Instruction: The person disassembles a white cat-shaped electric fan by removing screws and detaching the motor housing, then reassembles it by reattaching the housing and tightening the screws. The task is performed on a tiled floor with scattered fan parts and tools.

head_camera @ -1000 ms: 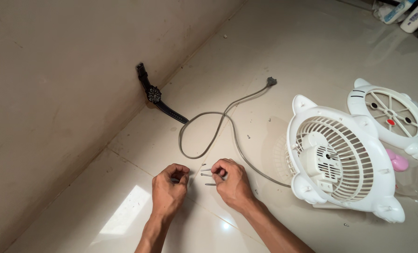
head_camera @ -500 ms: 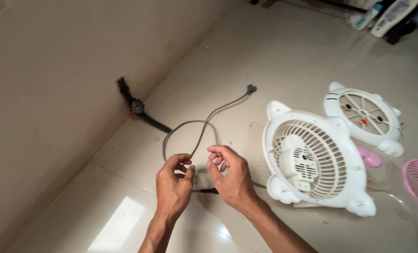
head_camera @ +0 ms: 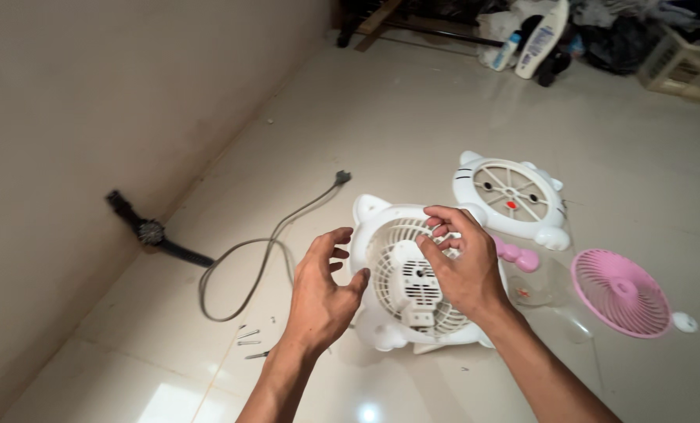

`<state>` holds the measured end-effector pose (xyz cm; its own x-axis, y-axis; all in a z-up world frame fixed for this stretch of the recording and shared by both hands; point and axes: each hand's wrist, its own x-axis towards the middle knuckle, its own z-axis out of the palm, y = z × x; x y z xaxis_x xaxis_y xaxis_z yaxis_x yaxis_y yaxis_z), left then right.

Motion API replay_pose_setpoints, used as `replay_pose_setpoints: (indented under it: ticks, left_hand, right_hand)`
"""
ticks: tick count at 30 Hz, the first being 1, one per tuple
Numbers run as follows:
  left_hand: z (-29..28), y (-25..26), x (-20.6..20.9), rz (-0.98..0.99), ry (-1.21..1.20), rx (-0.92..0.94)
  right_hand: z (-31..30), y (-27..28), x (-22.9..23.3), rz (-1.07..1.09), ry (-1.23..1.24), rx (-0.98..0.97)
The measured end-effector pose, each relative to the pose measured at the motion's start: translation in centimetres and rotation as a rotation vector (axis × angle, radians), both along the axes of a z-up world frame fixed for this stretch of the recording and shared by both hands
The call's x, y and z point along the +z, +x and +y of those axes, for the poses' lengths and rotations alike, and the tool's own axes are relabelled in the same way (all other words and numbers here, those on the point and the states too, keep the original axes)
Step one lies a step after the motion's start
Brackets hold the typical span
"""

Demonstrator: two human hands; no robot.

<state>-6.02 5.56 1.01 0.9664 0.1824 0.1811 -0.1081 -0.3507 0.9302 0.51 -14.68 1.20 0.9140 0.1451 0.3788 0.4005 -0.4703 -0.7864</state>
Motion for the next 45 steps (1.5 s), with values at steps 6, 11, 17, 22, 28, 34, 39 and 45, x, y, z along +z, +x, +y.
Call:
replay_pose_setpoints:
  ticks: [6, 11, 17, 22, 28, 34, 39, 45]
  left_hand:
    - [-4.2, 2.1, 0.4, 0.202, 0.084, -0.109]
    - [-6.3, 4.0, -2.2, 0.165, 0.152, -0.182]
    - [-8.0, 6.1, -7.2, 0.278, 0.313, -0.247]
    - [-8.9, 7.6, -10.4, 0.362, 0.580, -0.301]
    - [-9.4, 8.6, -11.7, 0.467, 0.732, -0.363]
    - [-9.3, 8.6, -11.8, 0.446, 0.698, -0.329]
    - [-9.2, 8.3, -10.9, 0.455, 0.662, -0.314]
    - [-8.8, 8.0, -10.4, 0.406, 0.502, -0.280]
  right_hand:
    - [-5.1, 1.4, -3.1, 0.139, -0.097, -0.065]
    - [-6.9, 1.9, -6.2, 0.324, -0.132, 0.000]
    - [-7.7, 2.0, -7.7, 0.537, -0.230, 0.135]
    - [-7.5, 1.9, -7.5, 0.648, -0.395, 0.150]
    - [-7.2, 2.3, -7.5, 0.542, -0.600, 0.230]
    - [-6.9, 2.5, -8.2, 0.605, -0.624, 0.224]
    - [-6.8, 2.5, -8.1, 0.617, -0.613, 0.214]
    - [-6.8, 2.5, -8.0, 0.533, -0.557, 0.242]
